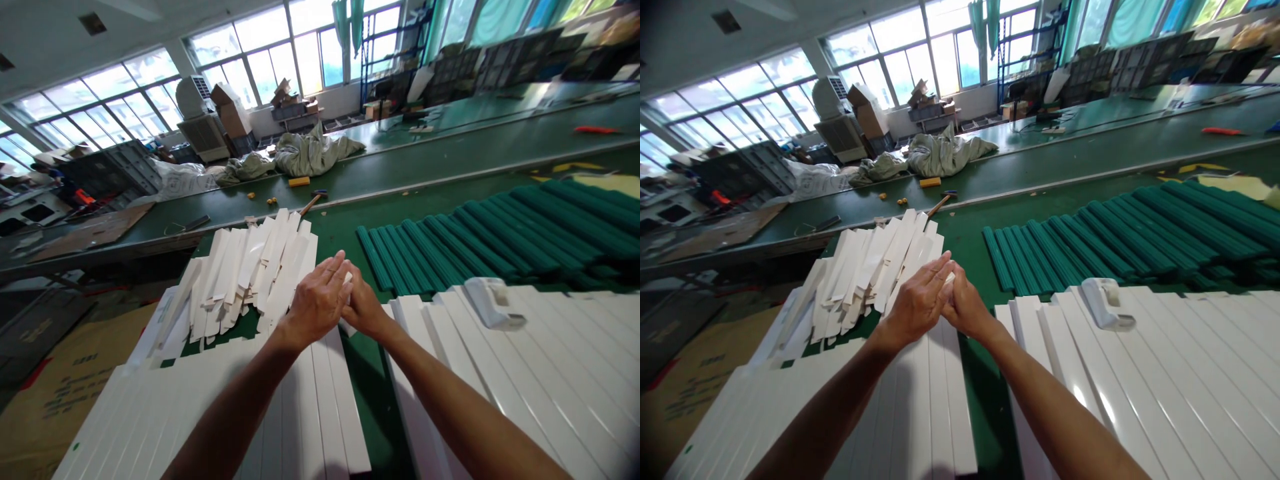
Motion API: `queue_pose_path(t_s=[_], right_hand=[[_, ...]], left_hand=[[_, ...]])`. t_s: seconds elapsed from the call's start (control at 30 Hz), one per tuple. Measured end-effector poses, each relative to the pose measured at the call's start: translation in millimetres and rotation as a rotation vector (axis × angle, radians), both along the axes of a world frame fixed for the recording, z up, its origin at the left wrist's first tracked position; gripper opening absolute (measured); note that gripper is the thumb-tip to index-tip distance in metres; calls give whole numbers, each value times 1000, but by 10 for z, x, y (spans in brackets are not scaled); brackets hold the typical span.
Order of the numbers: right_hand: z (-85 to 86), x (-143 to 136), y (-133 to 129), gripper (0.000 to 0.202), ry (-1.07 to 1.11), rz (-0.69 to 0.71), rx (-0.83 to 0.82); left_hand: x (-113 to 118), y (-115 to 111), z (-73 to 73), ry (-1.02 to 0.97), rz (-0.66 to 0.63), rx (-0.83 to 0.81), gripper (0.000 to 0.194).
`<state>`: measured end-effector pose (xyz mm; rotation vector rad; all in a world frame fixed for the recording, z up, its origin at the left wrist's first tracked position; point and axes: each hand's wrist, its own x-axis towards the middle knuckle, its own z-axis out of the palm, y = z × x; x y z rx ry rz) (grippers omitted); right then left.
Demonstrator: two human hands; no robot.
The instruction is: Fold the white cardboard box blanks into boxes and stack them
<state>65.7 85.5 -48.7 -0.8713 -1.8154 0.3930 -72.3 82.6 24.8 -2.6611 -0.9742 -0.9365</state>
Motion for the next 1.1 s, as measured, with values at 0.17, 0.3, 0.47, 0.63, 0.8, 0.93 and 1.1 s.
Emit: queue_pose_path(t_s=[0.17,0.3,0.47,0.63,0.8,0.93,1.1], right_hand=[[52,83,15,71,-28,55,-15],[126,291,-43,71,-143,162,26],[-10,1281,-326,43,-10,-518,-195],[-293,2431,-569,28,161,-1284,-706],[-520,2673,-575,32,358,-1198,-943],[-529,2645,-550,27,627,-1097,-1037],[-492,2610,-666,26,882,-987,-934]], left_hand=[[61,34,-200,19,9,130,42],[105,29,-247,-49,-29,184,45],[122,-14,-269,-63,-32,148,47],[128,-39,-293,-95,-38,160,48],[153,-34,-282,-108,-30,155,49],[136,-30,-264,-126,-39,188,49],[124,-45,-278,-138,-5,149,44]])
